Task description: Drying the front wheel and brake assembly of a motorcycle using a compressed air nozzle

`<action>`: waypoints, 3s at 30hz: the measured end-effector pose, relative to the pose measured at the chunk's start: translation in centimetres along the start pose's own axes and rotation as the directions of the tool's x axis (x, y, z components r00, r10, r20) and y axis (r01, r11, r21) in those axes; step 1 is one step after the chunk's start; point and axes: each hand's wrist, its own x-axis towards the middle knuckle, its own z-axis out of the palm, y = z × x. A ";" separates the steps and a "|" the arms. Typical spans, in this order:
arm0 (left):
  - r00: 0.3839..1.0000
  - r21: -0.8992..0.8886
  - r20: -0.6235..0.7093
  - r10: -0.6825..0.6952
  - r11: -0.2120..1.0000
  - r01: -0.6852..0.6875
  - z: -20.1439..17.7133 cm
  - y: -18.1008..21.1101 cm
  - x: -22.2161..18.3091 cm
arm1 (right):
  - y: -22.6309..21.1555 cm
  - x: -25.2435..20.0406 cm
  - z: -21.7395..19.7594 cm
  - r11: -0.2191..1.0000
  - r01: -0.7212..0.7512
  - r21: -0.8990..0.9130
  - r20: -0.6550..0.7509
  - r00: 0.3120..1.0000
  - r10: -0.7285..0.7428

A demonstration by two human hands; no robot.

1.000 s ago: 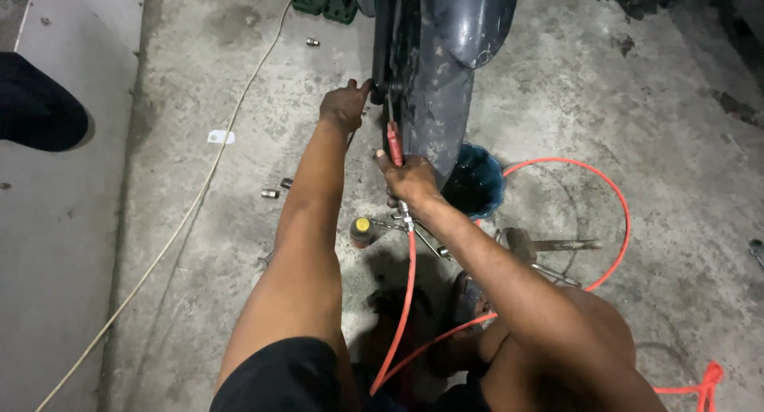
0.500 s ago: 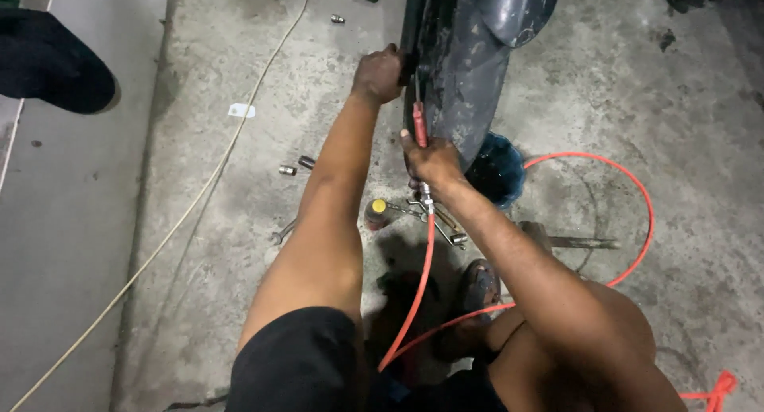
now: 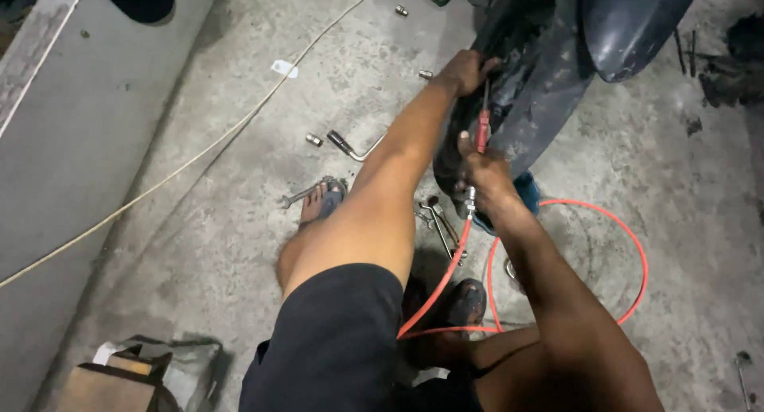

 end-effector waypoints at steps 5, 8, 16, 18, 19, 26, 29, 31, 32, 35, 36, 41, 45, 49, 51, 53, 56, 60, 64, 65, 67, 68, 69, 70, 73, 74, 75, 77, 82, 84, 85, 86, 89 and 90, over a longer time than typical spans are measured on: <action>0.936 -0.337 0.154 -0.316 0.874 0.350 -2.5 3.8 -2.1 | -0.2 -0.6 -0.3 0.998 0.057 0.030 0.060 0.996 -0.059; 0.898 -0.378 0.210 -0.387 0.815 0.440 -5.3 6.5 -3.1 | -0.7 -1.1 -0.2 0.999 0.035 0.005 0.078 0.996 -0.035; 0.900 -0.444 0.106 -0.424 0.789 0.424 -5.7 5.9 -3.3 | -0.3 -0.9 0.5 0.995 0.010 0.104 0.037 0.999 -0.013; 0.893 -0.347 0.069 -0.444 0.829 0.438 -4.6 4.8 -2.7 | -1.1 -1.8 0.4 0.999 0.015 0.040 0.024 1.000 -0.016; 0.896 -0.343 0.076 -0.438 0.832 0.436 -3.7 4.0 -2.2 | -0.3 -1.1 0.1 0.999 0.013 0.048 0.017 1.000 -0.014; 0.935 -0.021 0.102 -0.339 0.939 0.343 -0.4 1.1 0.1 | 1.2 0.7 -0.5 0.983 0.182 0.001 0.017 0.983 -0.182; 0.941 0.111 0.140 -0.308 0.949 0.294 2.4 -1.5 1.1 | 0.5 -0.5 -0.8 0.979 0.202 0.018 0.040 0.978 -0.203; 0.941 0.093 0.158 -0.298 0.954 0.286 0.7 0.8 -0.7 | 0.3 -1.4 -1.1 0.975 0.219 0.021 0.068 0.973 -0.220; 0.883 0.225 0.340 -0.324 0.940 0.258 -2.0 4.1 -2.8 | 0.4 -1.6 -1.4 0.969 0.248 0.016 0.118 0.961 -0.249; 0.860 0.135 0.442 -0.256 0.966 0.218 -1.3 4.8 -5.6 | -1.7 -6.0 -2.8 0.956 0.291 -0.044 0.243 0.931 -0.273; 0.919 -0.080 0.356 -0.167 0.975 0.208 0.4 3.6 -6.1 | -2.7 -8.1 -3.4 0.947 0.306 -0.100 0.319 0.911 -0.261; 0.889 -0.544 0.374 -0.265 0.713 0.441 -4.3 10.2 -14.4 | -3.2 -13.9 -8.7 0.951 0.243 -0.189 0.279 0.942 -0.186; 0.965 -0.543 0.252 -0.076 0.814 0.206 -7.5 19.1 -21.4 | -1.6 -16.1 -15.0 0.956 0.262 -0.132 0.236 0.945 -0.226; 0.972 -0.405 0.205 -0.114 0.894 0.191 -10.2 26.2 -18.9 | -5.4 -16.8 -18.4 0.836 0.299 -0.460 0.143 0.954 -0.262; 0.976 -0.261 -0.022 -0.214 0.944 0.201 -10.8 28.5 -17.8 | -3.0 -12.0 -20.5 0.937 0.261 -0.230 -0.032 0.961 -0.276; 0.979 -0.219 -0.023 -0.204 0.956 0.194 -8.5 24.8 -17.2 | -2.0 -8.6 -20.6 0.912 0.223 -0.344 -0.052 0.965 -0.256; 0.983 -0.190 -0.012 -0.181 0.966 0.175 -8.0 24.0 -19.2 | -1.2 -4.4 -20.0 0.838 0.136 -0.528 -0.077 0.975 -0.207; 0.992 -0.220 0.018 -0.126 0.967 0.127 -11.6 24.6 -25.7 | -1.2 -1.4 -18.7 0.929 0.092 -0.358 -0.041 0.993 -0.114; 0.975 -0.018 0.183 -0.124 0.991 0.130 -13.0 16.8 -26.8 | -2.5 -1.5 -18.0 0.885 0.046 -0.463 -0.058 0.995 -0.081; 0.911 0.026 0.373 -0.173 0.984 0.177 -13.2 13.1 -26.1 | -2.4 -1.2 -17.8 0.837 0.021 -0.547 -0.087 0.993 -0.082; 0.807 0.077 0.544 -0.230 0.971 0.225 -13.3 6.4 -23.4 | -2.6 -1.1 -17.3 0.778 -0.002 -0.628 -0.105 0.991 -0.082; 0.812 -0.085 0.538 -0.226 0.944 0.320 -13.4 3.5 -21.3 | -2.9 -1.5 -17.1 0.794 -0.005 -0.608 -0.130 0.987 -0.093; 0.816 -0.243 0.533 -0.224 0.883 0.401 -13.5 0.5 -19.6 | -3.0 -2.1 -16.8 0.812 -0.012 -0.583 -0.158 0.983 -0.099; 0.811 -0.238 0.534 -0.237 0.879 0.413 -15.2 3.1 -19.3 | -3.1 -2.1 -16.7 0.812 -0.014 -0.584 -0.148 0.985 -0.090; 0.908 -0.625 0.332 -0.255 0.661 0.415 -19.1 11.3 -16.7 | -4.6 -1.5 -16.2 0.730 -0.014 -0.683 -0.149 0.982 -0.120; 0.931 -0.599 0.226 -0.287 0.712 0.366 -19.3 14.0 -16.3 | -5.0 -1.2 -15.8 0.766 -0.067 -0.639 -0.190 0.979 -0.072; 0.943 -0.569 0.117 -0.311 0.757 0.320 -19.3 16.5 -16.1 | -5.3 -0.9 -15.5 0.793 -0.123 -0.596 -0.229 0.973 -0.021; 0.992 -0.597 0.060 -0.112 0.793 0.125 -18.3 18.3 -16.0 | -6.0 -0.5 -14.7 0.793 -0.154 -0.590 -0.266 0.964 -0.011; 0.998 -0.282 0.030 -0.058 0.957 0.064 -17.5 21.8 -17.2 | -5.3 1.5 -14.2 0.737 -0.160 -0.657 -0.316 0.946 -0.076; 0.986 -0.088 -0.026 -0.167 0.983 0.164 -16.8 21.3 -16.7 | -5.5 1.5 -14.1 0.727 -0.204 -0.656 -0.335 0.941 -0.039; 0.985 -0.093 -0.036 -0.171 0.982 0.167 -16.8 21.2 -16.6 | -5.4 1.8 -14.1 0.722 -0.197 -0.664 -0.331 0.943 -0.046; 0.990 -0.087 -0.084 -0.118 0.990 0.110 -16.8 21.1 -16.6 | -5.3 2.2 -14.2 0.715 -0.204 -0.668 -0.326 0.945 -0.035; 0.985 -0.056 -0.135 -0.110 0.993 0.103 -15.7 20.1 -16.8 | -4.9 2.2 -14.1 0.702 -0.196 -0.685 -0.303 0.953 -0.029; 0.979 -0.034 -0.137 -0.152 0.988 0.149 -15.1 19.7 -16.9 | -4.8 2.1 -14.1 0.697 -0.183 -0.694 -0.288 0.957 -0.035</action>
